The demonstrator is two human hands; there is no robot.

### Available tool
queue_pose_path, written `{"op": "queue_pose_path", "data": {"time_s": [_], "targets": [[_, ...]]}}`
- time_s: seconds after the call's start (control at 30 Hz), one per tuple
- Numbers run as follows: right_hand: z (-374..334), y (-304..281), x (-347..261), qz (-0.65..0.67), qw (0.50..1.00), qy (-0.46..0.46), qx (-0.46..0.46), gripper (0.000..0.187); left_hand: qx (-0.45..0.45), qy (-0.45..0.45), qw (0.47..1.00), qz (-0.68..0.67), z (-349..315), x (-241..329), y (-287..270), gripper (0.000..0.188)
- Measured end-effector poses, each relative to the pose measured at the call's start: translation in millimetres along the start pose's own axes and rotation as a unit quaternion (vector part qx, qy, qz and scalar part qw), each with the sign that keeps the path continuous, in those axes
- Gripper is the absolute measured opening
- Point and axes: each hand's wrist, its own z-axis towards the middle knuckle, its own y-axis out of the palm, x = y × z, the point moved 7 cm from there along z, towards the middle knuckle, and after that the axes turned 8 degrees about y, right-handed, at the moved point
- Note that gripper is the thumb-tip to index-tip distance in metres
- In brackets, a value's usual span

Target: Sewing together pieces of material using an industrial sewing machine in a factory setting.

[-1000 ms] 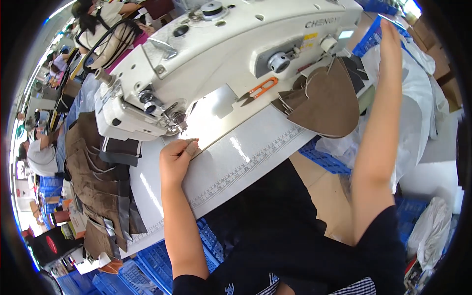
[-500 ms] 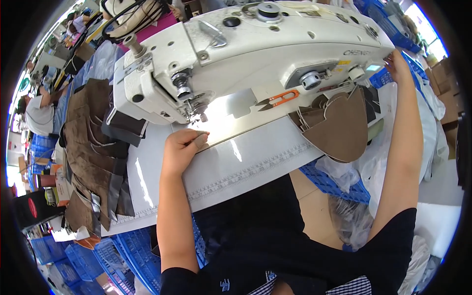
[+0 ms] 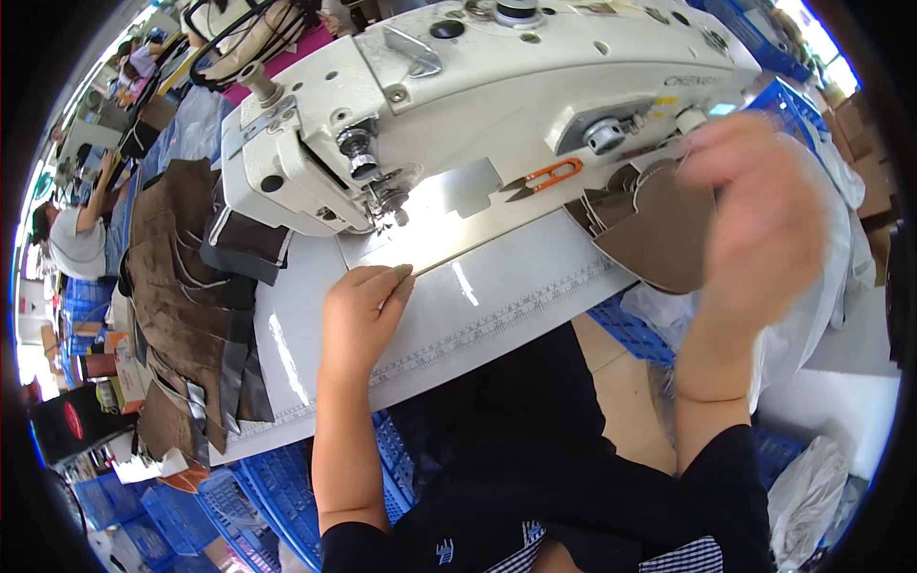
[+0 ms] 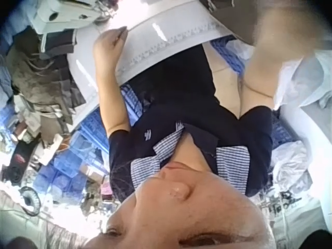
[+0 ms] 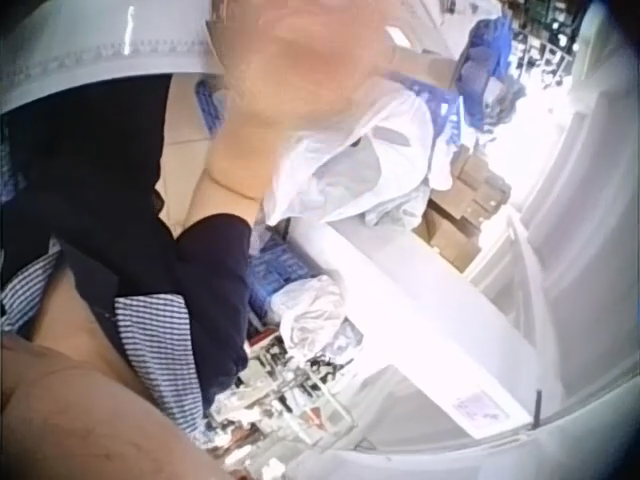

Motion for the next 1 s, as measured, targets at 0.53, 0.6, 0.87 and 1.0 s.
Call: {"op": "queue_pose_path", "data": {"time_s": [0.53, 0.6, 0.87, 1.0], "targets": [[-84.5, 241.2, 69.4, -0.04, 0.969, 0.15, -0.192, 0.007, 0.143, -0.25, 0.933, -0.214, -35.6, -57.6, -36.8, 0.021], [-81.1, 238.4, 69.7, -0.065, 0.966, 0.147, -0.202, 0.007, 0.13, -0.245, 0.933, -0.231, -29.1, -60.6, -31.9, 0.021], [-84.8, 234.8, 121.2, -0.138, 0.939, 0.276, -0.152, 0.011, 0.061, -0.215, 0.969, -0.104, 4.1, -74.7, -6.3, 0.027], [-81.9, 239.2, 134.2, -0.157, 0.925, 0.325, -0.117, 0.015, 0.043, -0.161, 0.985, 0.055, 18.9, -75.6, -5.7, 0.024]]}}
